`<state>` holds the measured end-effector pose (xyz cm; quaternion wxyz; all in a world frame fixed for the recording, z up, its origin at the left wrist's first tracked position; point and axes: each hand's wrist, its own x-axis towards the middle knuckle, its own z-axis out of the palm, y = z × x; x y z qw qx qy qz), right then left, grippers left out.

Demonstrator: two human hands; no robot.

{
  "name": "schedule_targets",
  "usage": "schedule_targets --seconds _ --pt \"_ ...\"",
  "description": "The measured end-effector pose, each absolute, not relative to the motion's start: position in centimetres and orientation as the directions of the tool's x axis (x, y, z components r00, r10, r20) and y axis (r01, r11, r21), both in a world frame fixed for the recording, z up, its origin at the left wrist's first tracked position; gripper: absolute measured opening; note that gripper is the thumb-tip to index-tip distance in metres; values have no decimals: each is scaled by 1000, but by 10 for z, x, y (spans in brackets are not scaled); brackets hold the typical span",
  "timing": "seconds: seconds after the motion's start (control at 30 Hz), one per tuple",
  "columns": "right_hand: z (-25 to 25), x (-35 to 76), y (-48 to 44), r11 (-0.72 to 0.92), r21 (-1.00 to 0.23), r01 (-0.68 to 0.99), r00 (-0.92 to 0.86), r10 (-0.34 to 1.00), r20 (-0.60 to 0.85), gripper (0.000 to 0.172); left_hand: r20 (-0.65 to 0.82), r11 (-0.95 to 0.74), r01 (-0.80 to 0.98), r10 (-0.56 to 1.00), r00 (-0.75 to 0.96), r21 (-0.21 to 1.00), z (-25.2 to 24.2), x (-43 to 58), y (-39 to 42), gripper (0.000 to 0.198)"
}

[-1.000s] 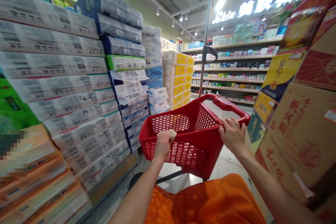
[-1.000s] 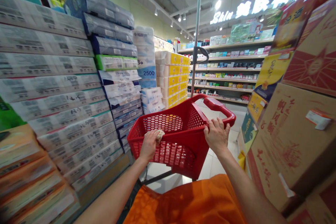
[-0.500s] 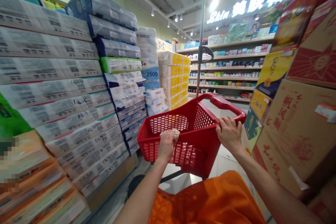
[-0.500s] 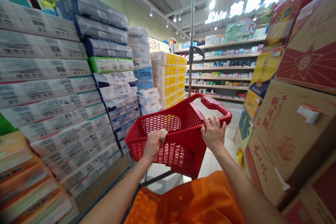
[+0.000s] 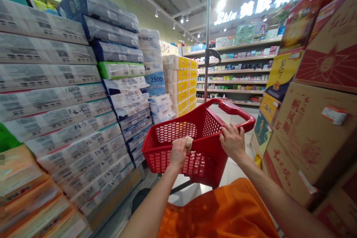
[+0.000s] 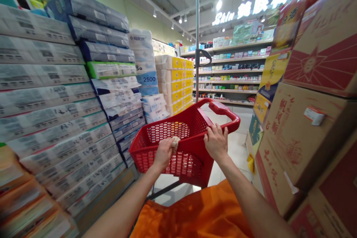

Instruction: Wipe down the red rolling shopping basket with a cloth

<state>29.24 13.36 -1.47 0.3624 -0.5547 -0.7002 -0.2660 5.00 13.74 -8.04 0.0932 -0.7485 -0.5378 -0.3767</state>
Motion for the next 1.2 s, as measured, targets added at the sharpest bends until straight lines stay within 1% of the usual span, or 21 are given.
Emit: schedule_targets --seconds 0.07,0.13,0.2,0.23,0.3,0.33,0.4,0.47,0.53,0.67,0.73,0.8,0.83,0.9,1.03,1.13,1.2 --pt "-17 272 127 352 -6 936 -219 595 773 34 650 -484 819 736 190 309 -72 73 141 46" --pt "-23 245 122 473 27 881 -344 600 722 37 643 -500 796 742 190 342 -70 73 139 54" --pt "-30 215 121 585 62 809 -478 593 648 40 640 -443 829 755 140 342 -74 56 133 62" --pt "-34 202 122 627 75 776 -534 588 608 41 638 -388 861 764 101 328 -78 44 129 66" --pt "-40 182 127 663 91 743 -595 593 542 39 616 -263 923 787 38 280 -86 20 121 70" --pt "-41 177 130 663 96 742 -605 601 522 37 600 -233 942 799 45 240 -89 11 118 70" --pt "-42 179 136 652 111 750 -605 610 512 33 570 -200 967 818 75 160 -94 1 113 66" --pt "-41 198 142 640 137 756 -600 593 537 33 555 -181 978 827 92 106 -96 -1 112 61" --pt "-35 234 146 605 166 779 -569 570 593 33 549 -165 982 831 91 87 -95 2 112 58" --pt "-16 323 152 456 208 865 -457 546 703 37 538 -174 980 837 97 94 -93 7 115 57" --pt "-7 355 155 337 173 926 -342 548 763 38 536 -180 978 839 94 109 -92 10 116 57" --pt "-4 366 156 222 87 971 -196 539 819 36 534 -174 977 841 84 121 -91 14 116 57" --pt "-4 362 156 193 46 980 -144 533 834 35 532 -164 978 844 73 126 -90 16 116 56" --pt "-8 341 154 222 18 975 -138 538 832 32 516 -137 981 855 48 136 -88 20 116 56" --pt "-14 287 147 381 33 924 -271 590 760 26 461 -125 982 886 46 141 -83 22 115 57" --pt "-9 290 152 407 19 913 -287 609 739 22 451 -126 983 891 55 131 -83 19 115 56" --pt "-2 317 162 397 -9 918 -245 584 774 24 459 -128 984 887 60 120 -84 19 114 56"
